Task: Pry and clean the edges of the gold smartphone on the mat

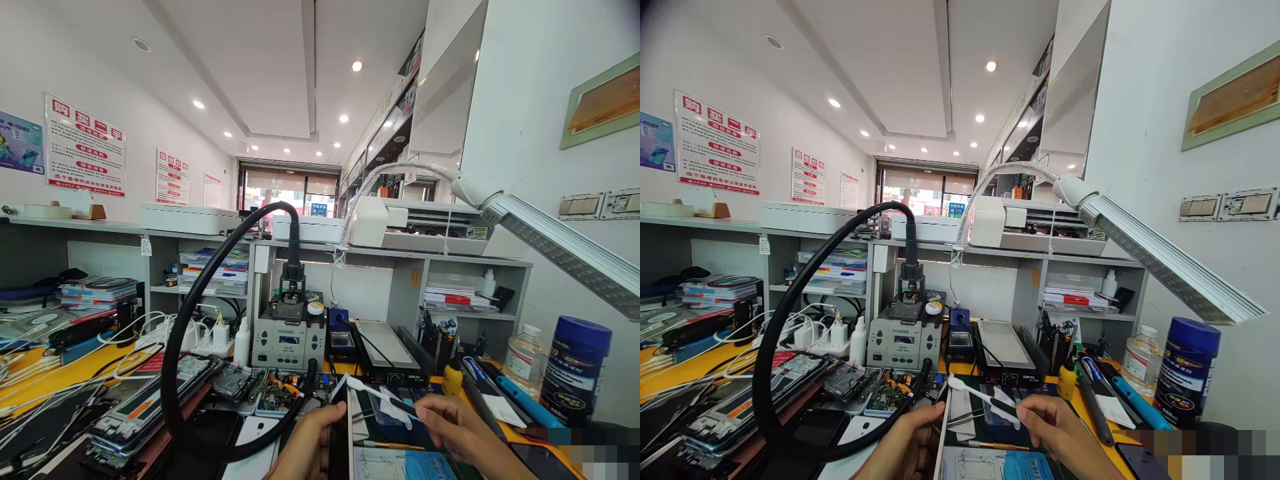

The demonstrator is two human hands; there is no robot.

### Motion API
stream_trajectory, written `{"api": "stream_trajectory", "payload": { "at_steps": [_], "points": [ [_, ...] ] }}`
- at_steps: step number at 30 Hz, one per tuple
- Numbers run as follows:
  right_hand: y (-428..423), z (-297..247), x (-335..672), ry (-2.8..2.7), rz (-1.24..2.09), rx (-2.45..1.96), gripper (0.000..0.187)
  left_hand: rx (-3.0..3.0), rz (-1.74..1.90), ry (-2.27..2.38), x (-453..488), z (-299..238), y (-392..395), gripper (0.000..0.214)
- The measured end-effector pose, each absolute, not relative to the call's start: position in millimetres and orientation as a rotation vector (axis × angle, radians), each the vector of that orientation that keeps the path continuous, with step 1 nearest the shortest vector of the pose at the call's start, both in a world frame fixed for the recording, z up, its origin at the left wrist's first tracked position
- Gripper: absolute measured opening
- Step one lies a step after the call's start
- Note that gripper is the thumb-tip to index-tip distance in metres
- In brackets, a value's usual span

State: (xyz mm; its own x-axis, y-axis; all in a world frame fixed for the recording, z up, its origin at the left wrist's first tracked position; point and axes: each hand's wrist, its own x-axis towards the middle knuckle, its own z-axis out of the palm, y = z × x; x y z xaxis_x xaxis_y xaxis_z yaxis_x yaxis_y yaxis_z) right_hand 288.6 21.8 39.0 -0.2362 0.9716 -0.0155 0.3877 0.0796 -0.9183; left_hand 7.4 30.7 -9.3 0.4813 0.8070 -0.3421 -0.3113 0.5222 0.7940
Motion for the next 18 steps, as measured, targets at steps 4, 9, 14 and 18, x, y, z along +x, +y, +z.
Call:
{"api": "stream_trajectory", "payload": {
  "at_steps": [4, 9, 14, 18],
  "points": [
    [22.3, 38.0, 291.5, -1.722, 1.172, -1.363, 0.06, 0.728, 0.801, 0.798, 7.2, -8.0, 32.4, 0.042],
    [21.5, 37.2, 292.0, -1.73, 1.229, -1.37, 0.062, 0.701, 0.811, 0.852, 8.1, -5.2, 33.9, 0.038],
    [18.6, 39.7, 291.2, -1.75, 1.233, -1.352, 0.06, 0.694, 0.835, 0.888, 11.5, -4.2, 34.0, 0.028],
    [18.5, 38.1, 292.5, -1.714, 1.237, -1.349, 0.059, 0.696, 0.853, 0.882, 14.3, -4.8, 33.9, 0.024]
  ]
}}
